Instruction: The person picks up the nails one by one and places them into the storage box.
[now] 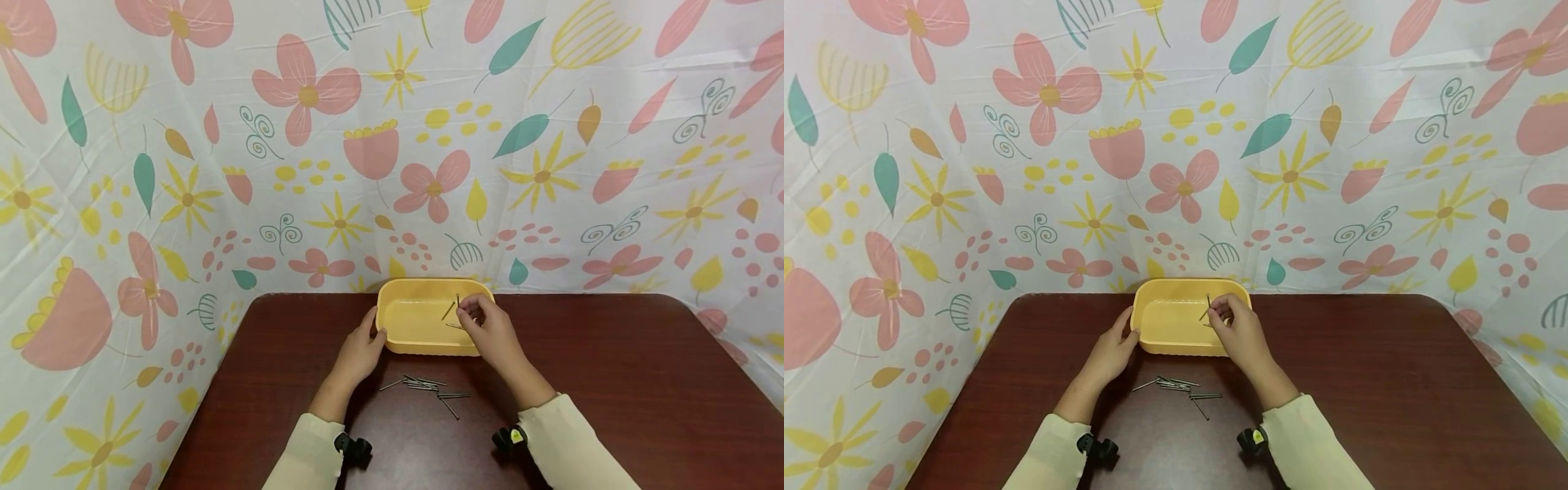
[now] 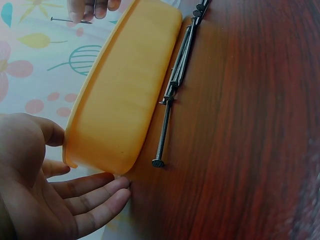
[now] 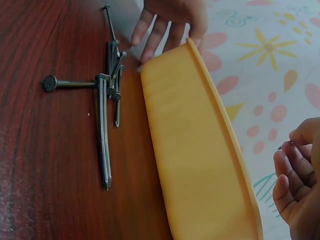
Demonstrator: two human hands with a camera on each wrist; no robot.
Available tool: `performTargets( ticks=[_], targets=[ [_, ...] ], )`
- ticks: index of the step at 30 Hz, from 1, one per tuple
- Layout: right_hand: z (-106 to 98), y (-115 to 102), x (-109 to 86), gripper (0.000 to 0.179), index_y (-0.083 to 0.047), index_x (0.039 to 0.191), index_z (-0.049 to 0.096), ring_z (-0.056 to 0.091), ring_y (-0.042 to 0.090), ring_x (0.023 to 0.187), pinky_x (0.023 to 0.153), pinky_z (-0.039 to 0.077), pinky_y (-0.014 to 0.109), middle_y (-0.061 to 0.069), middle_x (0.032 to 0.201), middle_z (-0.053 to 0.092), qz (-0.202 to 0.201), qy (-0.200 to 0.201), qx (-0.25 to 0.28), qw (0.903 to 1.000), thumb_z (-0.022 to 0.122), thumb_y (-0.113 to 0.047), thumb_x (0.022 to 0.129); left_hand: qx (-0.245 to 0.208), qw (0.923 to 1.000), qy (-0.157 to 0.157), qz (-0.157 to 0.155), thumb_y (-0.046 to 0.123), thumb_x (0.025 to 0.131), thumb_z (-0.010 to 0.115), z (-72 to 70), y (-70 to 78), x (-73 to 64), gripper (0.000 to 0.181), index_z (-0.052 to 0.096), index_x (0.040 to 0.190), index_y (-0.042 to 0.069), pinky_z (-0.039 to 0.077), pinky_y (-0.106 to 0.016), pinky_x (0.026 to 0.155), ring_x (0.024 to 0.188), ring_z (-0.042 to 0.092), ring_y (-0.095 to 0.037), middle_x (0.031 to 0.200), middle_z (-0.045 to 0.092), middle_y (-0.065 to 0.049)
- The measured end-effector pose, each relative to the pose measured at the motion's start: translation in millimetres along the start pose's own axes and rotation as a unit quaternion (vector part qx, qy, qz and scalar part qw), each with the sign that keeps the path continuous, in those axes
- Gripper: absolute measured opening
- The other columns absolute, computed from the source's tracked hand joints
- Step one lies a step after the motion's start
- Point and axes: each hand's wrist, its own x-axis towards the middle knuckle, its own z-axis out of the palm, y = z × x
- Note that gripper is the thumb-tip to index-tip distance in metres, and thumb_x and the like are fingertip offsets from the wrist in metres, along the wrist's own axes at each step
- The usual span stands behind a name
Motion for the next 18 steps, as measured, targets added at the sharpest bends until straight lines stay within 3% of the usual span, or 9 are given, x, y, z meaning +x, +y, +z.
performTargets(
  ticks=[6,10,14,18],
  targets=[
    [-0.4,-1.5,3.0,0.013,-0.011,0.107,0.064,0.058,0.015,0.081,0.07,0.047,0.024,0.004,0.093,0.065,0.004,-0.01,-0.011,0.9999,0.063,-0.021,0.1,-0.003,1.0,-0.003,-0.001,0.038,0.105,0.046,0.2,-0.6,0.2,0.062,0.026,0.162,0.022,0.049,-0.048,0.091,0.082,0.06,-0.018,0.13,0.064,-0.014],
    [0.4,-2.4,4.0,0.03,-0.009,0.124,0.064,0.06,0.018,0.087,0.071,0.046,0.024,0.008,0.108,0.067,0.006,-0.003,-0.017,0.9998,0.066,-0.026,0.099,0.002,1.0,-0.002,-0.001,0.038,0.105,0.045,0.0,-0.6,0.3,0.062,0.026,0.162,0.022,0.049,-0.048,0.092,0.086,0.061,-0.019,0.134,0.062,-0.014],
    [0.9,-1.4,3.8,0.049,-0.009,0.139,0.057,0.061,0.022,0.095,0.075,0.048,0.031,0.01,0.127,0.062,0.003,0.005,-0.02,0.9998,0.069,-0.03,0.097,0.002,1.0,-0.008,-0.002,0.037,0.106,0.045,-0.2,-0.2,0.5,0.062,0.025,0.162,0.022,0.049,-0.043,0.084,0.076,0.06,-0.017,0.112,0.066,-0.01],
    [0.8,-0.2,3.1,0.051,-0.01,0.142,0.054,0.06,0.025,0.1,0.08,0.049,0.042,0.011,0.132,0.058,-0.006,0.006,-0.011,0.9999,0.069,-0.031,0.097,-0.002,0.9999,-0.013,-0.003,0.039,0.106,0.044,-0.3,-0.2,0.6,0.063,0.023,0.163,0.023,0.047,-0.039,0.076,0.066,0.055,-0.016,0.094,0.061,-0.007]
  ],
)
